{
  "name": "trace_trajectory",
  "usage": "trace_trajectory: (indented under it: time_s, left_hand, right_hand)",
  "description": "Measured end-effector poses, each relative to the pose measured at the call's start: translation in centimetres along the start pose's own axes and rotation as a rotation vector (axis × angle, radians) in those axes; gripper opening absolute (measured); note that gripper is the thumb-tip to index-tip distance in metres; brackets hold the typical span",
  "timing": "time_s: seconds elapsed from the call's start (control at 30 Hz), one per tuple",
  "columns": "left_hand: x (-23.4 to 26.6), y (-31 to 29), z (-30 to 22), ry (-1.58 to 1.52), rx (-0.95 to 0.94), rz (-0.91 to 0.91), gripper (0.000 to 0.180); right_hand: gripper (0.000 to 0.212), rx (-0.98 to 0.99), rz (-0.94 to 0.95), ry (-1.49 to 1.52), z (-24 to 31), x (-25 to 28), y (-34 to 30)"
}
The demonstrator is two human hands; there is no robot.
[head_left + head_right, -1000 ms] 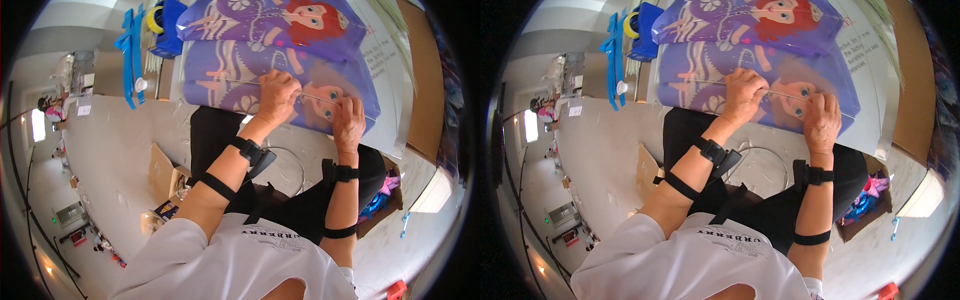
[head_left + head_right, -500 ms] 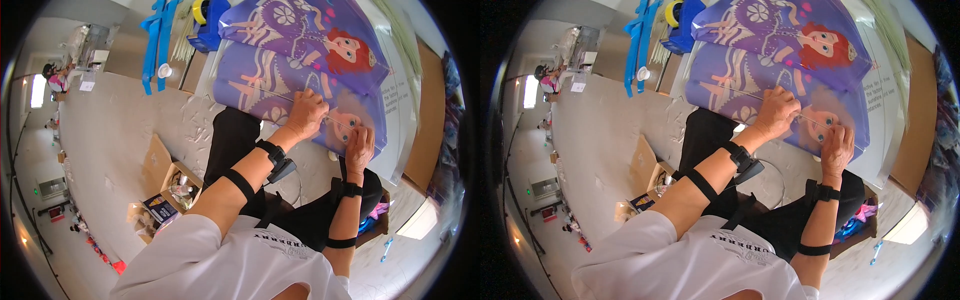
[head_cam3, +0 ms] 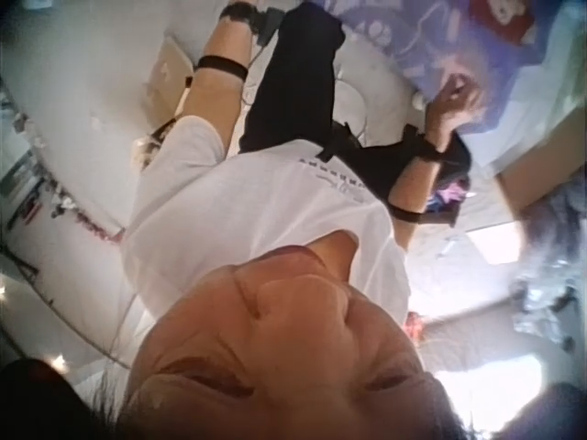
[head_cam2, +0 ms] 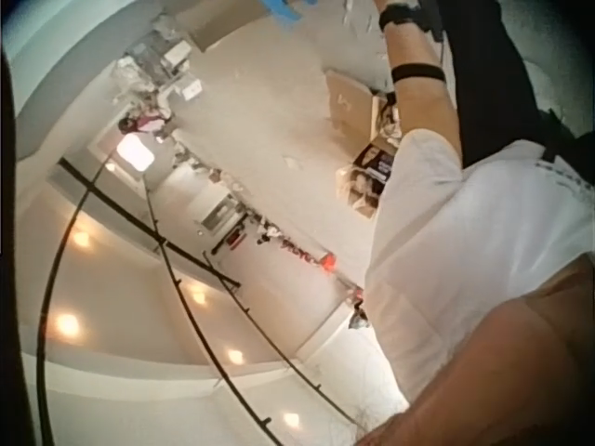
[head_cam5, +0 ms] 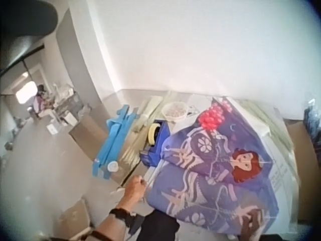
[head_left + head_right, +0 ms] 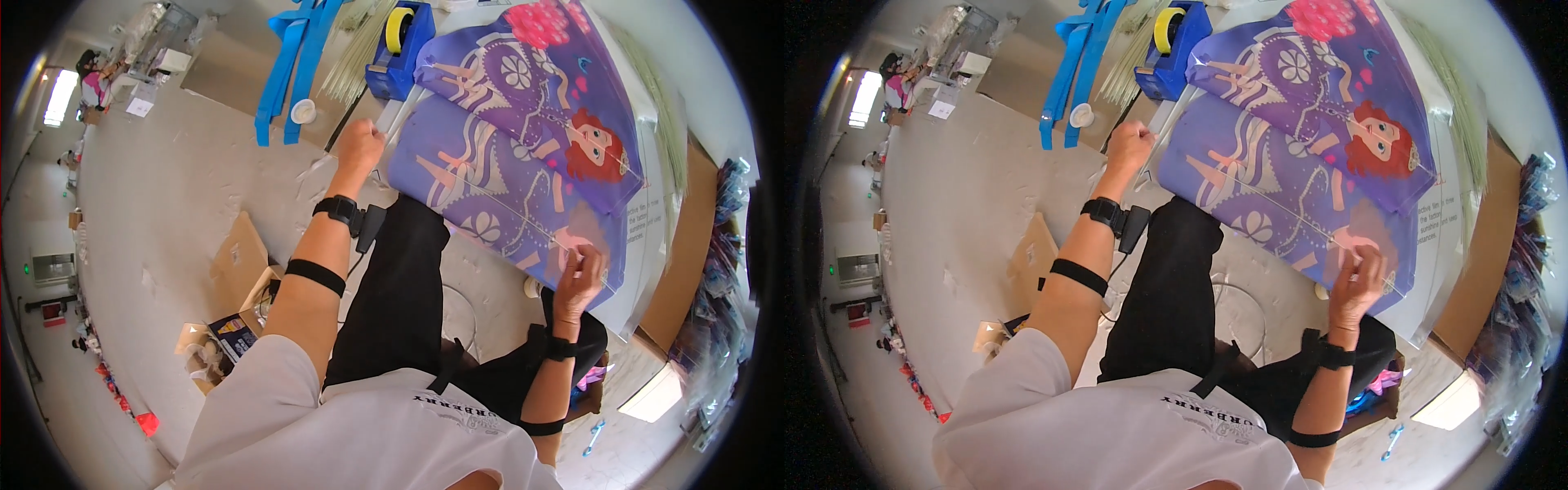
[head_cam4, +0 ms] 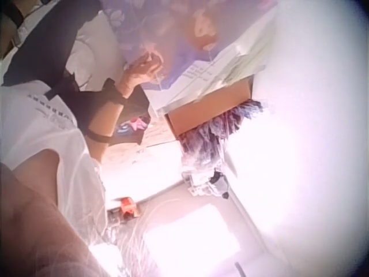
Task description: Assemble wall scroll posters by attaching metal rod hangers and using tape to secure components.
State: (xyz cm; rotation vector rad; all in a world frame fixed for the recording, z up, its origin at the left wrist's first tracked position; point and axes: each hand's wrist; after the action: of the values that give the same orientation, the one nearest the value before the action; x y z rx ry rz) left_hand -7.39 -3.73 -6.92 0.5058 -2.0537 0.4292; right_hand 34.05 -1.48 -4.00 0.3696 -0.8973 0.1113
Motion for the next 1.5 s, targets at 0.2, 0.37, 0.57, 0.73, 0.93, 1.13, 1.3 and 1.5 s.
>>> trace_trajectory:
  time_s: [0.2,0.37,0.57,0.73,0.93,1.13,1.3,1.5]
  left_hand:
    - [-0.7,1.2,-1.7,0.172,-0.084,0.119,0.016]
    - [1.7,0.4,-1.1,0.139,-0.079,0.203,0.018]
    - [4.2,-5.8,0.7,-0.415,0.094,0.645,0.012]
    - [6.2,-12.5,2.2,-0.878,0.167,0.717,0.011]
    - [7.0,-17.1,2.3,-1.002,0.190,0.761,0.012]
    - [8.1,-17.8,3.1,-1.008,0.180,0.803,0.011]
    - [9.2,-11.0,3.8,-0.847,-0.073,0.482,0.012]
    - [9.6,1.3,0.5,-0.608,-0.238,0.145,0.033]
  right_hand:
    - [0.012,0.274,0.274,0.211,7.3,-5.0,-0.3]
    - [0.008,0.300,0.500,0.481,13.7,-7.1,-0.6]
    - [0.010,-0.169,0.875,0.928,17.8,-10.0,-0.9]
    - [0.018,-0.474,1.023,1.229,21.3,-11.8,-1.7]
    - [0.014,-0.566,0.980,1.380,22.5,-14.1,-2.3]
    - [0.012,-0.520,1.011,1.426,23.4,-14.1,-2.5]
    - [0.016,-0.485,1.014,1.437,23.5,-14.7,-1.1]
    - [0.016,-0.474,1.009,1.445,23.6,-15.1,-0.6]
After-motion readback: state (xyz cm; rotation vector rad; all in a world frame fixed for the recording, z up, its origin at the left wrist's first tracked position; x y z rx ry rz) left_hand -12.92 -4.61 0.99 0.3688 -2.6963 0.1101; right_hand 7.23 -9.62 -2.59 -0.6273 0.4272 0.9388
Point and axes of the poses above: each hand's wrist, its own y-axis towards the middle knuckle, its own x-axis out of the back of the hand, z = x × y, and after that the axes turned 13 degrees about z, right-handed
